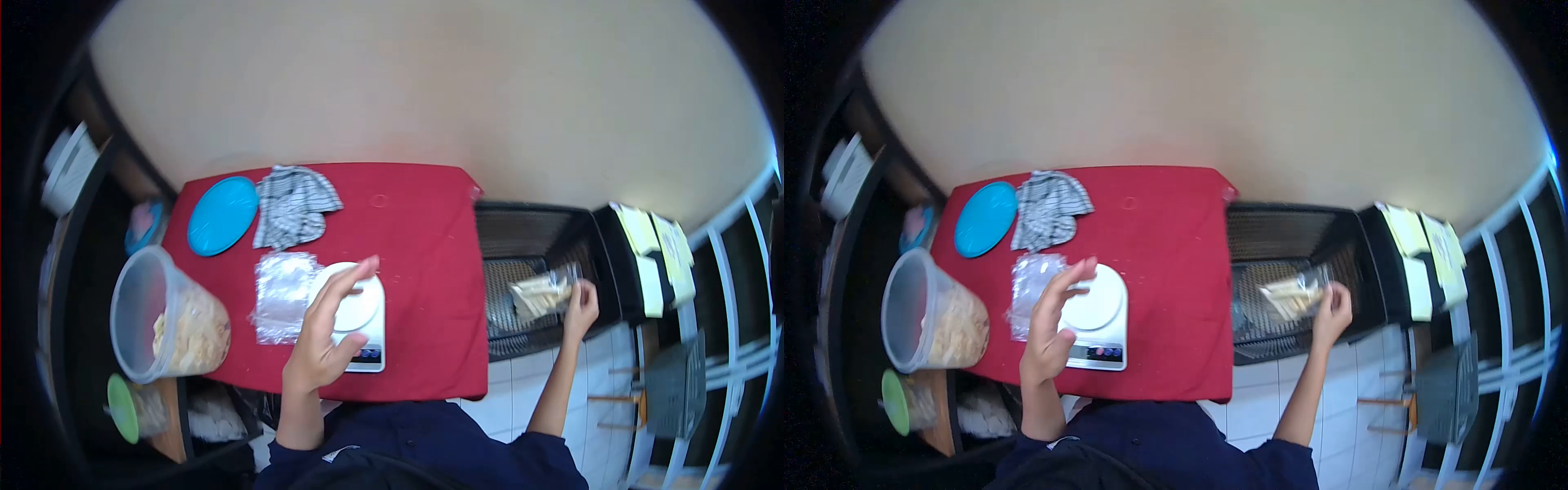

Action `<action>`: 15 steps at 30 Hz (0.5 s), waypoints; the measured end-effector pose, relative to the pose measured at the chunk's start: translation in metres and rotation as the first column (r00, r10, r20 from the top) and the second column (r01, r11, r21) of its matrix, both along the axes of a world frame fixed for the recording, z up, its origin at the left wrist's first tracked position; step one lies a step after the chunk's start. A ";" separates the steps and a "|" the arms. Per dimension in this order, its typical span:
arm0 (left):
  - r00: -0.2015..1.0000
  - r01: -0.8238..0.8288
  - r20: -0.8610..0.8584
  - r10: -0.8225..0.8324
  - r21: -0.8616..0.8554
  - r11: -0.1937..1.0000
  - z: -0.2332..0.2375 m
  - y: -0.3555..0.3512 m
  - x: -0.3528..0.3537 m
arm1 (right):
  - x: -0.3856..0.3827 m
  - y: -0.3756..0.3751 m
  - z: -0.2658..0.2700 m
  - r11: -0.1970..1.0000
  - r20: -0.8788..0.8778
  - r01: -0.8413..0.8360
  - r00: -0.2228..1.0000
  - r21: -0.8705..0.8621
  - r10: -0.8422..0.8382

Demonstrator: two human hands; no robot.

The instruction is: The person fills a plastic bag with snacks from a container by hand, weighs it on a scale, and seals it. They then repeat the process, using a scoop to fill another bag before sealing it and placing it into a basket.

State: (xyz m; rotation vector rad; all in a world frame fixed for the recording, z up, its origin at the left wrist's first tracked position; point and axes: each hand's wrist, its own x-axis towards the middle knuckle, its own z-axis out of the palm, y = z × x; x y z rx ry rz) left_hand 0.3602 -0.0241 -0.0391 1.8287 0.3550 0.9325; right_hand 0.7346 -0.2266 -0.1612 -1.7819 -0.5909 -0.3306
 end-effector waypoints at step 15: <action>0.971 0.209 0.161 -0.175 -0.227 0.951 -0.011 -0.067 -0.241 | 0.012 0.149 -0.017 0.937 0.065 -0.314 0.943 -0.152 0.327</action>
